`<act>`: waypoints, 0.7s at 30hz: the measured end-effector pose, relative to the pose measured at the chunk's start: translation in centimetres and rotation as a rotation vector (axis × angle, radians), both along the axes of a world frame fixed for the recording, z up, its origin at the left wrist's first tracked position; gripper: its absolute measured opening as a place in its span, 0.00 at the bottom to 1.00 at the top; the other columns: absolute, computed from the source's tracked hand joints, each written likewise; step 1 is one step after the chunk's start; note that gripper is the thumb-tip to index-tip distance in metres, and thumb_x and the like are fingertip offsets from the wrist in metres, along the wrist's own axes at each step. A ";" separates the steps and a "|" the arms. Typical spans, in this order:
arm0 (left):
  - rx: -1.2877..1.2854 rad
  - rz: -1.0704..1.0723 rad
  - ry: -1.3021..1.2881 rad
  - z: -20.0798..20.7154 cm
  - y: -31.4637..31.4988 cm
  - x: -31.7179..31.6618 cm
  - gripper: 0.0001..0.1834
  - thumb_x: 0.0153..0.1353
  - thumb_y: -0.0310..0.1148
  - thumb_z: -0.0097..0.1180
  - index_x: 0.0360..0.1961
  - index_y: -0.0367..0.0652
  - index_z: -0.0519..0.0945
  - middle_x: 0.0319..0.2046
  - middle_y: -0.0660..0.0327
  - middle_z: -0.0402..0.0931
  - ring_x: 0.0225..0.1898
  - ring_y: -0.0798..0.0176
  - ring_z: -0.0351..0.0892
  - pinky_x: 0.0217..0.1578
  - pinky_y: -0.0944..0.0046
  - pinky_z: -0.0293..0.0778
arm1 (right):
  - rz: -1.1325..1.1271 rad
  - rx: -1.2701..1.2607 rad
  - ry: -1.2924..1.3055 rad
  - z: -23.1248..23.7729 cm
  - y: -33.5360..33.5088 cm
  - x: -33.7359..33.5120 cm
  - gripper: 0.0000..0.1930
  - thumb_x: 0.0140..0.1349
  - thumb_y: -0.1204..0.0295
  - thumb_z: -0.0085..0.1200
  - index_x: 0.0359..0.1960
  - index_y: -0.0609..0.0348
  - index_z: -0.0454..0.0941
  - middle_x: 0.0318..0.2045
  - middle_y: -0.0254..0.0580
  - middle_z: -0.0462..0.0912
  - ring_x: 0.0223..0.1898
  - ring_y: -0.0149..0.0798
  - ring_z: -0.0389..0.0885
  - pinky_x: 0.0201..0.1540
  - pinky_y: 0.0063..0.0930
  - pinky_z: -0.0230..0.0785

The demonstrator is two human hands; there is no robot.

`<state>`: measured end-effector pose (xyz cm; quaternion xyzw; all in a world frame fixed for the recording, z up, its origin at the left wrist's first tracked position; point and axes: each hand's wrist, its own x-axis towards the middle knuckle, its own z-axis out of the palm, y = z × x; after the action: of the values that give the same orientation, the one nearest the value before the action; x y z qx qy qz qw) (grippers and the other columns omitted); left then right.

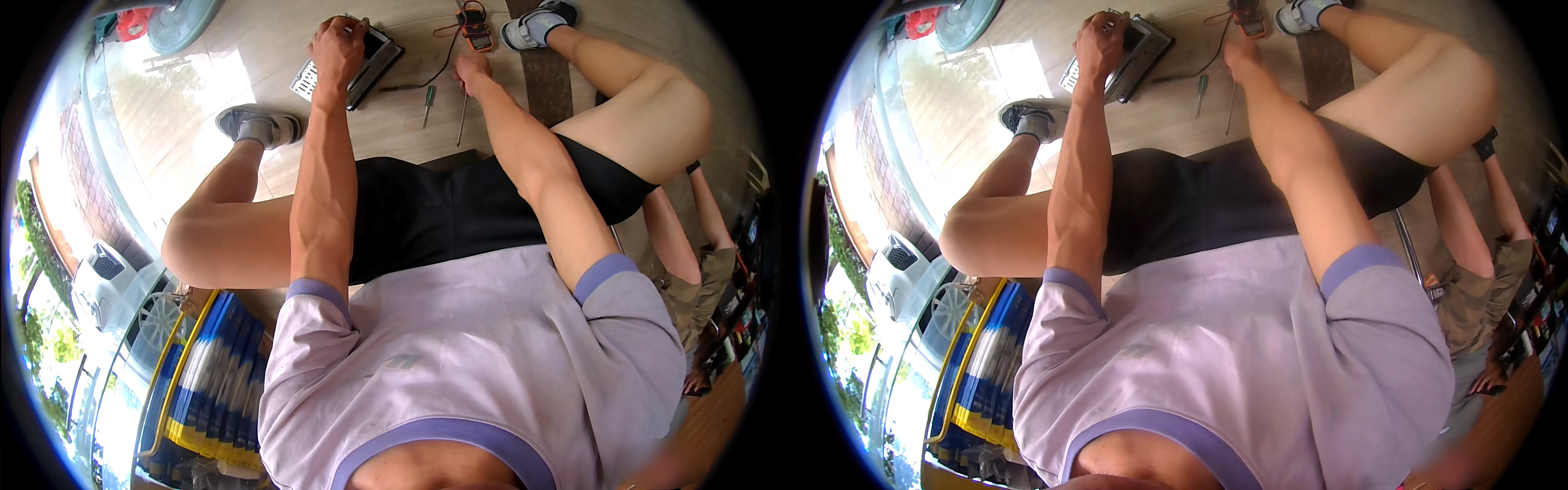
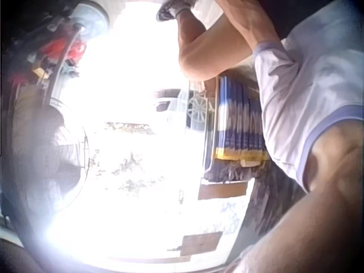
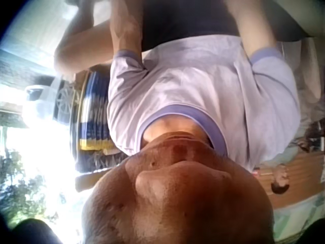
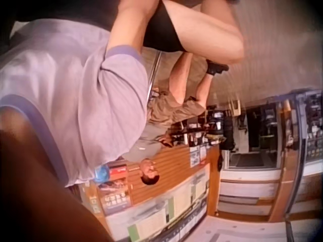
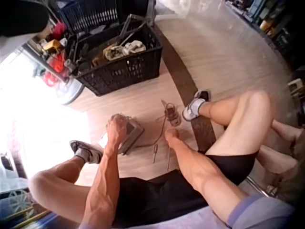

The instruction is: The person removes the metal casing and internal frame of a car stereo unit using a screwdriver and by hand.

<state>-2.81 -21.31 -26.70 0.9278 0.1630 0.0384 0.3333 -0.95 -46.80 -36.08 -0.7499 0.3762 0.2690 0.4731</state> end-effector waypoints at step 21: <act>-0.170 -0.144 0.020 1.8 0.8 -0.6 0.26 0.64 0.57 0.59 0.41 0.44 0.89 0.57 0.43 0.79 0.60 0.43 0.77 0.58 0.53 0.71 | 0.744 0.375 -0.603 10.5 9.2 2.5 0.16 0.65 0.67 0.60 0.53 0.56 0.83 0.32 0.32 0.85 0.28 0.26 0.79 0.34 0.24 0.74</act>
<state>-3.37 -20.50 -24.95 0.9059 0.1020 -0.0086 0.4110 1.54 -37.55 -25.57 -0.7794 -0.1240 0.2536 0.5593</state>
